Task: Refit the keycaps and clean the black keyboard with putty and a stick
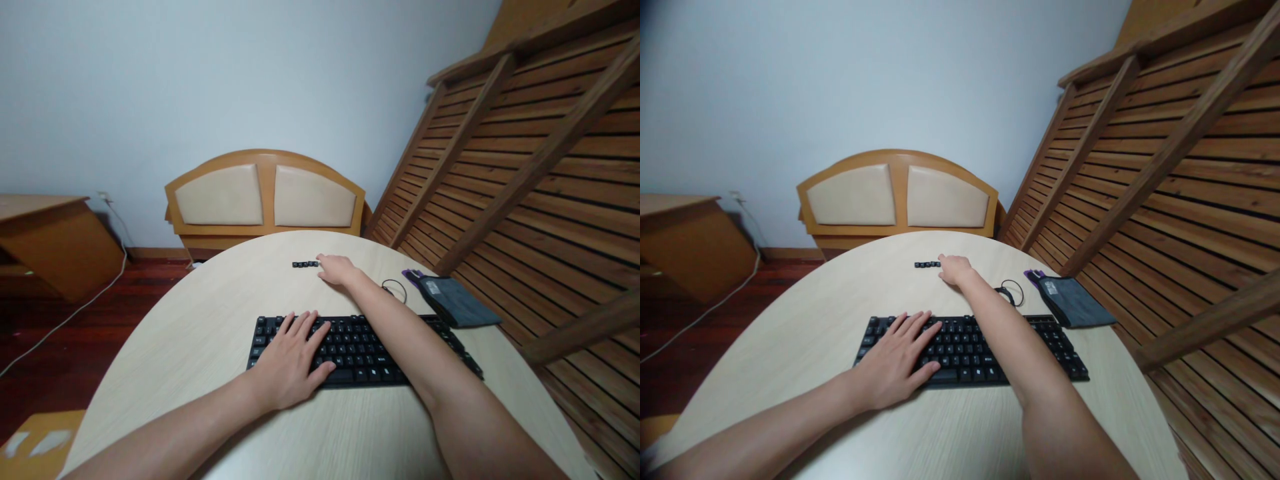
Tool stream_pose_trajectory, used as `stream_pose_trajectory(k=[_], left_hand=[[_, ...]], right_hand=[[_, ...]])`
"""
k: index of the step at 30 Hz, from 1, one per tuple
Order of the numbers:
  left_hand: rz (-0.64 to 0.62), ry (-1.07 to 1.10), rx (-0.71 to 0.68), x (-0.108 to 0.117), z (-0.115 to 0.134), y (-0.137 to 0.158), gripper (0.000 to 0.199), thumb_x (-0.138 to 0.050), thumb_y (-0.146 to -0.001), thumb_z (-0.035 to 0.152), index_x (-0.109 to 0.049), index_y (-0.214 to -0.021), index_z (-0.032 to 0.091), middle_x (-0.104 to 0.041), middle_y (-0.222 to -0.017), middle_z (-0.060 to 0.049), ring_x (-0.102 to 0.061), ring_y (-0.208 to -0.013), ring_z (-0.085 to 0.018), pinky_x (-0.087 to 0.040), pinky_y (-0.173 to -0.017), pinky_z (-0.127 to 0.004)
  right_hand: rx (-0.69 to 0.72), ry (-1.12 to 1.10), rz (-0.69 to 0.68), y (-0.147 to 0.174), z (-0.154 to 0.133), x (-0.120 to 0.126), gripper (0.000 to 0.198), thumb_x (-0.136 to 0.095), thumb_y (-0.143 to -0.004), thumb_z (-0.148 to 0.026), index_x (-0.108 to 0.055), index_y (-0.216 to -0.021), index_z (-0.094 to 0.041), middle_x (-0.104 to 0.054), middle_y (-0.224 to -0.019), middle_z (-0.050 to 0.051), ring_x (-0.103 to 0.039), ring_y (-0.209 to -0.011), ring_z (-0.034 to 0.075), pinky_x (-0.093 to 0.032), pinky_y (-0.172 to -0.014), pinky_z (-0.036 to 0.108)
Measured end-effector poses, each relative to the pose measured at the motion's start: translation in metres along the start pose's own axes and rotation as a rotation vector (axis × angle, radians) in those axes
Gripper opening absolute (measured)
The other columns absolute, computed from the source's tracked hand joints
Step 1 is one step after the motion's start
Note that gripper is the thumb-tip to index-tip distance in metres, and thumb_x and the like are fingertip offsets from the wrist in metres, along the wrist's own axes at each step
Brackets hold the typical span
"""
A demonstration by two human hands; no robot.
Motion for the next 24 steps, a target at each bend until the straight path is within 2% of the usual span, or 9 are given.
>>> stream_pose_trajectory(k=[3,7,13,18,20,24], left_hand=[[0.001,0.011,0.002,0.0,0.0,0.0,0.067,-0.033,-0.101,0.062,-0.04,-0.151,0.018,-0.037,-0.158,-0.018,-0.033,-0.146,-0.034,-0.023,-0.119,-0.057],[0.017,0.012,0.003,0.001,0.001,0.0,0.066,-0.036,-0.1,0.061,-0.04,-0.151,0.019,-0.036,-0.158,-0.016,-0.033,-0.146,-0.033,-0.022,-0.12,-0.056],[0.001,0.002,0.003,0.0,0.001,-0.001,0.067,-0.034,-0.1,0.062,-0.04,-0.151,0.018,-0.036,-0.158,-0.018,-0.033,-0.146,-0.034,-0.022,-0.12,-0.056],[0.014,-0.005,-0.003,0.0,0.001,-0.001,0.068,-0.034,-0.1,0.062,-0.04,-0.151,0.017,-0.036,-0.158,-0.019,-0.033,-0.146,-0.034,-0.021,-0.12,-0.056],[0.002,-0.011,-0.002,-0.001,0.001,-0.001,0.067,-0.034,-0.101,0.061,-0.04,-0.151,0.017,-0.037,-0.158,-0.019,-0.033,-0.146,-0.034,-0.022,-0.12,-0.056],[-0.019,-0.018,-0.003,-0.002,0.001,-0.001,0.067,-0.034,-0.101,0.061,-0.039,-0.152,0.018,-0.04,-0.156,-0.017,-0.033,-0.146,-0.034,-0.022,-0.119,-0.057]], right_hand=[[-0.036,0.011,0.032,-0.012,-0.005,-0.004,0.036,-0.062,-0.096,-0.036,-0.059,-0.128,-0.018,-0.061,-0.128,0.01,-0.063,-0.107,0.024,-0.055,-0.089,0.045],[-0.094,0.024,0.054,-0.018,-0.006,-0.008,0.036,-0.062,-0.096,-0.036,-0.059,-0.127,-0.018,-0.061,-0.127,0.01,-0.063,-0.106,0.024,-0.056,-0.088,0.045],[-0.083,0.014,0.046,-0.001,-0.006,-0.01,0.036,-0.061,-0.097,-0.036,-0.059,-0.127,-0.017,-0.061,-0.127,0.011,-0.063,-0.106,0.024,-0.055,-0.089,0.045],[0.056,-0.069,-0.038,0.038,-0.006,-0.002,0.025,-0.055,-0.097,-0.023,-0.067,-0.115,-0.011,-0.07,-0.117,0.02,-0.064,-0.111,0.03,-0.049,-0.092,0.04],[0.152,-0.142,-0.112,0.056,-0.009,0.002,0.021,-0.06,-0.093,-0.026,-0.071,-0.109,-0.016,-0.073,-0.113,0.015,-0.066,-0.108,0.028,-0.048,-0.089,0.033],[0.318,-0.331,-0.269,0.088,-0.013,0.006,0.024,-0.061,-0.092,-0.029,-0.071,-0.11,-0.017,-0.076,-0.103,0.006,-0.068,-0.091,0.019,-0.048,-0.077,0.024]])
Point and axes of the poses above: each hand's wrist, its own y-axis away from the middle knuckle, its own x-axis out of the back of the hand, z = x × y, the point moved 9 cm from there along -y, towards the middle knuckle
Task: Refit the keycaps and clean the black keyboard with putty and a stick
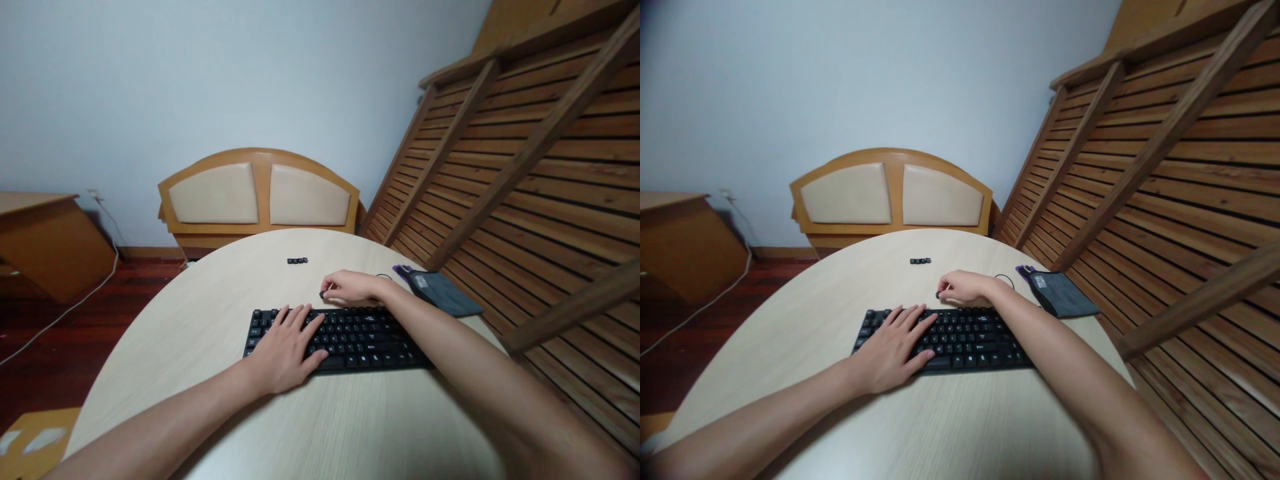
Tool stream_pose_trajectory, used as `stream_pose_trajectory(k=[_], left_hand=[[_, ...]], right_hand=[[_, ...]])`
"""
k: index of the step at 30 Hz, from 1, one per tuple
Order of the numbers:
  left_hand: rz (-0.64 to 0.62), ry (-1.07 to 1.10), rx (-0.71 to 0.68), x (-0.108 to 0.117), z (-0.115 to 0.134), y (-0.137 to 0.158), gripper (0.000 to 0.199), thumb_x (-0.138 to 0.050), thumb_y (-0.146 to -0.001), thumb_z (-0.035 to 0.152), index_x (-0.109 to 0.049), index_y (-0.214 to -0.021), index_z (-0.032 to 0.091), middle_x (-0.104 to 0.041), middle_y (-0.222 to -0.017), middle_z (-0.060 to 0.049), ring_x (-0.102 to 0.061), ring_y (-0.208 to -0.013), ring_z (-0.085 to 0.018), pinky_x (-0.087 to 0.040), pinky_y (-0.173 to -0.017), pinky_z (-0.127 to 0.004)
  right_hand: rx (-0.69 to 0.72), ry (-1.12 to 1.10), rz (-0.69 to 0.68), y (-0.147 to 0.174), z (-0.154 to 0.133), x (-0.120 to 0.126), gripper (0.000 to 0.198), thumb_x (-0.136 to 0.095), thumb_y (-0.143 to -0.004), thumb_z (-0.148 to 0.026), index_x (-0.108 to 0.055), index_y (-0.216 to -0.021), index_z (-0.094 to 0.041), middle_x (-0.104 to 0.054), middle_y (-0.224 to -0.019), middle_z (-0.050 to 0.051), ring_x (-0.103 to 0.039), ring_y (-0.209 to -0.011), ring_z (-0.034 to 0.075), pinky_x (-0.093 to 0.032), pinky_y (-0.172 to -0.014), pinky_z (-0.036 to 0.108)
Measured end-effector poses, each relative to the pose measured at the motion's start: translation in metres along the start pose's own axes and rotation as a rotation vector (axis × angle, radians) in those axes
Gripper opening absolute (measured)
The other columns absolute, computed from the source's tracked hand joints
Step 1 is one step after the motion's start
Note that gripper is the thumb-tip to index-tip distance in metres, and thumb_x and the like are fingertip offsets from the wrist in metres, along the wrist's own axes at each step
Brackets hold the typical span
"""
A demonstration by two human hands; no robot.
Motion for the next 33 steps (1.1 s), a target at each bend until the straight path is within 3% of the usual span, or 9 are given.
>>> stream_pose_trajectory(k=[5,14,25,33], left_hand=[[0.007,-0.017,-0.009,0.001,0.0,0.0,0.067,-0.033,-0.101,0.061,-0.038,-0.153,0.018,-0.04,-0.156,-0.017,-0.033,-0.146,-0.033,-0.022,-0.119,-0.056],[-0.002,-0.036,-0.009,0.001,0.0,0.0,0.067,-0.033,-0.101,0.061,-0.039,-0.153,0.018,-0.041,-0.156,-0.017,-0.034,-0.146,-0.033,-0.023,-0.119,-0.056],[0.014,-0.02,-0.014,0.0,-0.001,0.0,0.067,-0.032,-0.101,0.062,-0.039,-0.152,0.019,-0.041,-0.156,-0.016,-0.034,-0.145,-0.033,-0.022,-0.119,-0.055],[0.018,-0.029,-0.013,0.001,0.0,0.0,0.067,-0.032,-0.101,0.061,-0.039,-0.152,0.019,-0.041,-0.155,-0.017,-0.035,-0.145,-0.033,-0.023,-0.119,-0.055]], right_hand=[[0.056,-0.168,-0.111,0.021,0.002,-0.012,0.026,-0.06,-0.09,-0.03,-0.072,-0.106,-0.013,-0.075,-0.086,0.004,-0.063,-0.072,0.015,-0.046,-0.064,0.023],[0.067,-0.259,-0.134,0.028,0.01,-0.02,0.028,-0.062,-0.089,-0.034,-0.072,-0.104,-0.013,-0.075,-0.091,0.007,-0.064,-0.076,0.016,-0.047,-0.069,0.025],[0.032,-0.097,-0.108,0.034,-0.004,-0.012,0.025,-0.062,-0.09,-0.031,-0.07,-0.106,-0.014,-0.074,-0.093,0.008,-0.064,-0.079,0.019,-0.045,-0.068,0.026],[0.008,0.152,-0.05,0.041,-0.02,-0.006,0.023,-0.062,-0.091,-0.033,-0.07,-0.107,-0.018,-0.075,-0.097,0.009,-0.067,-0.082,0.021,-0.043,-0.065,0.026]])
Point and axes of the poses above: each hand's wrist, its own y-axis away from the middle knuckle, its own x-axis out of the back of the hand, z = x × y, the point moved 9 cm from there along -y, towards the middle knuckle
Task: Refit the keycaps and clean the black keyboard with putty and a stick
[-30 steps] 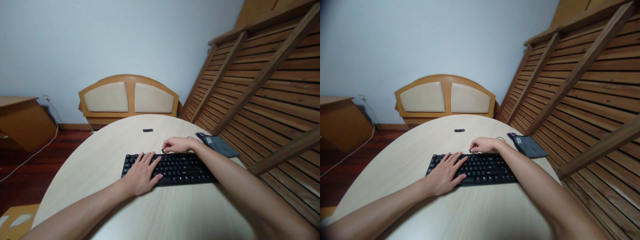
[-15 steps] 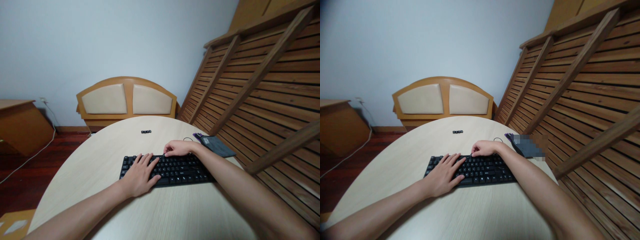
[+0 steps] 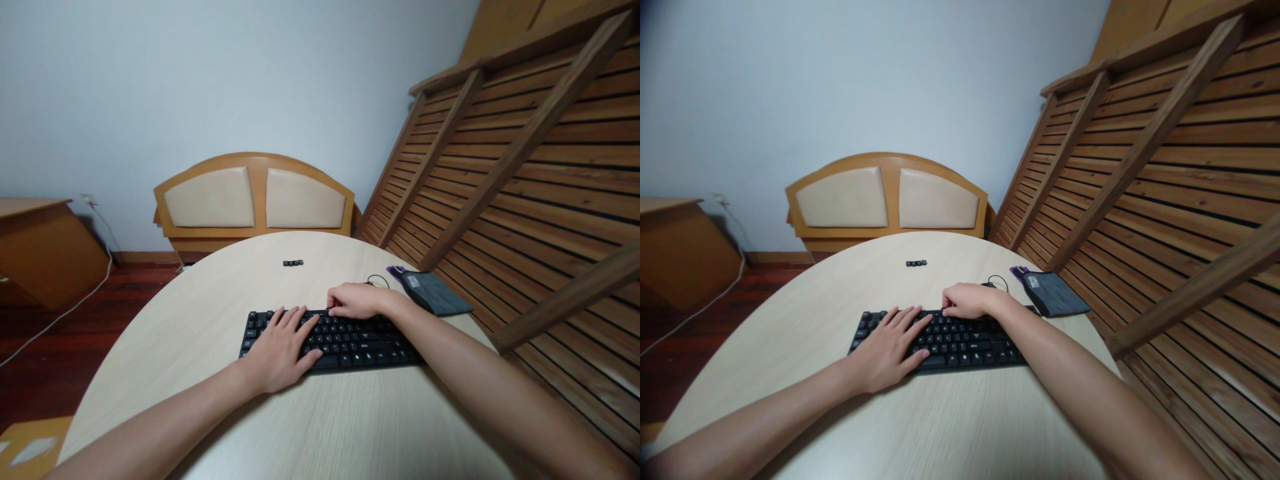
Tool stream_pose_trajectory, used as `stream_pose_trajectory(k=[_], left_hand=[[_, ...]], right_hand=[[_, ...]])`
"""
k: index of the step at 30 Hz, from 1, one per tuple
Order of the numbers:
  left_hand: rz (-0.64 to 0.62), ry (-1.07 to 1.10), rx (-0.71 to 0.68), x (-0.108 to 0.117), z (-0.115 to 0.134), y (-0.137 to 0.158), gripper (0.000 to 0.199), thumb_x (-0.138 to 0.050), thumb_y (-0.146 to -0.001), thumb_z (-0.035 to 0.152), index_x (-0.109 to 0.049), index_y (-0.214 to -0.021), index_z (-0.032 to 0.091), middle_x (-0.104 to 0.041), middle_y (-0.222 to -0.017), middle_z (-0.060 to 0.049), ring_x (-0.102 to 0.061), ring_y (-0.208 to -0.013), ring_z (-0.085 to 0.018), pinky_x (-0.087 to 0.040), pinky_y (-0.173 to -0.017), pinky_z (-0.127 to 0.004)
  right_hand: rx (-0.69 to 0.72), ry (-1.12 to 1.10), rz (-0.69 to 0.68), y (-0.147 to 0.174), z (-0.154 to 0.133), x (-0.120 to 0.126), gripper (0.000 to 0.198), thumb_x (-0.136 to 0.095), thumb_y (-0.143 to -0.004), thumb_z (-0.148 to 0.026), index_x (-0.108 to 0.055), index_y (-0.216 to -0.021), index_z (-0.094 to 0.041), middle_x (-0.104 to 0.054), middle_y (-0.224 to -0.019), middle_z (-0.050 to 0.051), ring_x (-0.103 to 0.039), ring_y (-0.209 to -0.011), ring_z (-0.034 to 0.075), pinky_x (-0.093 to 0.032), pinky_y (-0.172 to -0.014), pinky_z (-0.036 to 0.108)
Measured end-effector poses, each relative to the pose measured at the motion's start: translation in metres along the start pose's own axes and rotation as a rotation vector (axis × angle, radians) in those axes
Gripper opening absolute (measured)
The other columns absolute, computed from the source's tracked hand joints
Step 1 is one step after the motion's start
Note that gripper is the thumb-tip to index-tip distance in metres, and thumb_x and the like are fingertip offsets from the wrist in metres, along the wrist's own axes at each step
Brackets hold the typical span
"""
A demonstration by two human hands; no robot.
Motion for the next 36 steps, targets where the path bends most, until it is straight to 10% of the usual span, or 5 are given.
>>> stream_pose_trajectory(k=[15,29,36], left_hand=[[0.005,0.011,-0.001,0.0,0.0,0.0,0.066,-0.034,-0.101,0.061,-0.041,-0.15,0.019,-0.042,-0.155,-0.017,-0.036,-0.144,-0.033,-0.023,-0.119,-0.056],[-0.006,0.098,0.002,0.005,-0.004,-0.003,0.067,-0.033,-0.101,0.063,-0.038,-0.152,0.021,-0.043,-0.155,-0.014,-0.038,-0.144,-0.03,-0.026,-0.118,-0.053],[-0.032,0.161,0.259,0.021,-0.07,-0.047,0.055,-0.038,-0.1,0.055,-0.06,-0.133,0.017,-0.065,-0.134,-0.01,-0.062,-0.12,-0.026,-0.047,-0.101,-0.036]], right_hand=[[-0.109,0.301,0.125,0.008,-0.022,0.004,0.026,-0.057,-0.095,-0.028,-0.072,-0.109,-0.012,-0.075,-0.099,0.019,-0.072,-0.094,0.032,-0.049,-0.075,0.033],[-0.032,0.05,0.192,0.01,-0.003,0.0,0.018,-0.065,-0.09,-0.032,-0.078,-0.101,-0.024,-0.079,-0.097,0.007,-0.071,-0.092,0.025,-0.048,-0.075,0.029],[0.024,-0.163,0.381,0.025,0.009,-0.014,0.027,-0.057,-0.097,-0.036,-0.078,-0.11,-0.025,-0.078,-0.109,0.007,-0.071,-0.102,0.024,-0.049,-0.088,0.03]])
Point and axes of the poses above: each hand's wrist, its own y-axis away from the middle knuckle, its own x-axis out of the back of the hand, z = x × y, the point moved 9 cm from there along -y, towards the middle knuckle
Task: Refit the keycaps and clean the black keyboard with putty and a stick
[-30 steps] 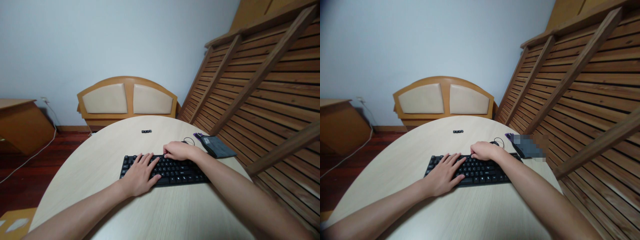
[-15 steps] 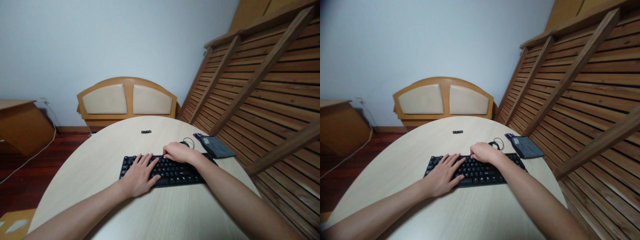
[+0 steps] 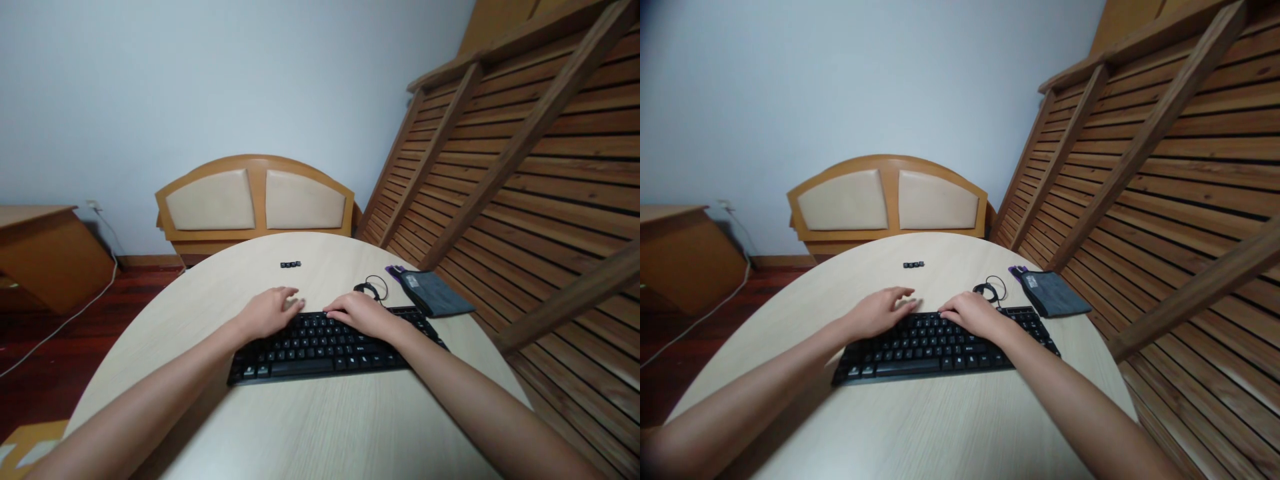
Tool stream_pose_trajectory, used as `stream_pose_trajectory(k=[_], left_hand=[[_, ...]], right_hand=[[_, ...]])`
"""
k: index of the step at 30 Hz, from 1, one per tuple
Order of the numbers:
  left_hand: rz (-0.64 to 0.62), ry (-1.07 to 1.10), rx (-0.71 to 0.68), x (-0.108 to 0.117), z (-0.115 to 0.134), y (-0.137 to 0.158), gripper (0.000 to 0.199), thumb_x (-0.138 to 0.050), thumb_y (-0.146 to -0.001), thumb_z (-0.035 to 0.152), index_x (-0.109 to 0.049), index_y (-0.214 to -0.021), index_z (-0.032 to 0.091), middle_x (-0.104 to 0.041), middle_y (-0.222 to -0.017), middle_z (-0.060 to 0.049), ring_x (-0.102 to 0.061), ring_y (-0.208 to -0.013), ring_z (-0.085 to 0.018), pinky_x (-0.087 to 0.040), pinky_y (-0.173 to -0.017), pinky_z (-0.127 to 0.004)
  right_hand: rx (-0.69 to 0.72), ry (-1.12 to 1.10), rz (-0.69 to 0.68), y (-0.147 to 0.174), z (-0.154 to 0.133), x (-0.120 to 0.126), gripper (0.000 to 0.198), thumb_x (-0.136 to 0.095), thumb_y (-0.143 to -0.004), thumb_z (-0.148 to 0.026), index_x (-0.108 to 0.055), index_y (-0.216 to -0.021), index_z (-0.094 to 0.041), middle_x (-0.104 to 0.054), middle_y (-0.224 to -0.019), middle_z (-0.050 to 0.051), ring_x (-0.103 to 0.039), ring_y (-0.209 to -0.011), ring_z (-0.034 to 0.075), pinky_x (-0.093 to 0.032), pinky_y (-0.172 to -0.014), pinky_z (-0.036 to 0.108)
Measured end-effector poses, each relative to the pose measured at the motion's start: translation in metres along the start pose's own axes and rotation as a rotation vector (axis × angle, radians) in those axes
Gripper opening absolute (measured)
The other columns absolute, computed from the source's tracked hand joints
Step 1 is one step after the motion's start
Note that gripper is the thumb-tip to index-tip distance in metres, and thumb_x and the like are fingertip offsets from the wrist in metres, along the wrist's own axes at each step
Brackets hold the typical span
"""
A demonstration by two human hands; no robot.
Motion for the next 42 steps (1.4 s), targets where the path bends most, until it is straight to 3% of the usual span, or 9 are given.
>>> stream_pose_trajectory(k=[5,8,14,20,26,31,37,42], left_hand=[[0.026,-0.187,0.194,0.003,-0.06,-0.056,0.041,-0.046,-0.096,0.042,-0.064,-0.125,0.019,-0.067,-0.129,-0.01,-0.063,-0.116,-0.027,-0.048,-0.096,-0.033],[0.036,-0.239,0.278,0.002,-0.083,-0.078,0.041,-0.048,-0.094,0.032,-0.059,-0.131,0.018,-0.067,-0.127,-0.013,-0.065,-0.111,-0.027,-0.049,-0.091,-0.032],[0.062,-0.294,0.344,-0.002,-0.097,-0.105,0.046,-0.051,-0.093,0.032,-0.052,-0.138,0.02,-0.065,-0.127,-0.014,-0.065,-0.11,-0.029,-0.049,-0.087,-0.034],[0.069,-0.309,0.376,-0.006,-0.1,-0.115,0.035,-0.045,-0.096,0.029,-0.066,-0.121,0.018,-0.07,-0.117,-0.016,-0.066,-0.106,-0.03,-0.05,-0.085,-0.036],[0.085,-0.296,0.398,0.003,-0.102,-0.098,0.034,-0.047,-0.094,0.029,-0.073,-0.109,0.015,-0.072,-0.11,-0.019,-0.068,-0.102,-0.032,-0.05,-0.085,-0.038],[0.126,-0.234,0.354,0.015,-0.086,-0.065,0.033,-0.047,-0.095,0.034,-0.073,-0.107,0.019,-0.075,-0.108,-0.013,-0.07,-0.098,-0.029,-0.051,-0.078,-0.033],[0.156,-0.105,0.194,0.013,-0.043,-0.018,0.031,-0.048,-0.097,0.044,-0.071,-0.105,0.025,-0.076,-0.101,-0.002,-0.07,-0.089,-0.021,-0.049,-0.071,-0.027],[0.14,0.079,-0.018,0.002,-0.018,0.014,0.028,-0.048,-0.097,0.039,-0.069,-0.106,0.022,-0.075,-0.102,-0.004,-0.069,-0.09,-0.021,-0.05,-0.077,-0.03]], right_hand=[[-0.006,-0.156,0.196,0.01,0.008,-0.004,0.026,-0.057,-0.098,-0.034,-0.078,-0.109,-0.024,-0.077,-0.112,0.004,-0.071,-0.104,0.021,-0.05,-0.093,0.031],[-0.012,-0.197,0.222,0.012,0.011,-0.008,0.025,-0.058,-0.097,-0.034,-0.077,-0.11,-0.025,-0.077,-0.112,0.004,-0.07,-0.105,0.021,-0.051,-0.095,0.032],[-0.021,-0.221,0.226,0.011,0.012,-0.007,0.024,-0.059,-0.097,-0.033,-0.077,-0.109,-0.025,-0.077,-0.111,0.003,-0.071,-0.104,0.021,-0.051,-0.094,0.032],[-0.026,-0.232,0.225,0.012,0.012,-0.006,0.024,-0.058,-0.097,-0.033,-0.077,-0.109,-0.025,-0.077,-0.112,0.003,-0.07,-0.105,0.021,-0.05,-0.094,0.032],[-0.042,-0.221,0.234,0.013,0.012,-0.005,0.023,-0.059,-0.096,-0.033,-0.078,-0.107,-0.025,-0.077,-0.11,0.003,-0.071,-0.104,0.021,-0.05,-0.093,0.031],[-0.052,-0.209,0.232,0.012,0.013,-0.006,0.023,-0.059,-0.096,-0.033,-0.078,-0.107,-0.025,-0.077,-0.11,0.002,-0.071,-0.104,0.021,-0.051,-0.092,0.032],[-0.041,-0.194,0.238,0.011,0.012,-0.005,0.023,-0.059,-0.096,-0.033,-0.078,-0.107,-0.026,-0.078,-0.109,0.002,-0.071,-0.103,0.022,-0.052,-0.092,0.034],[-0.058,-0.196,0.223,0.012,0.011,-0.005,0.025,-0.056,-0.098,-0.035,-0.077,-0.108,-0.027,-0.077,-0.111,0.002,-0.071,-0.106,0.022,-0.052,-0.094,0.034]])
Point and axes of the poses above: each hand's wrist, its own y-axis away from the middle knuckle, its own x-axis out of the back of the hand, z = x × y, the point moved 9 cm from there along -y, towards the middle knuckle
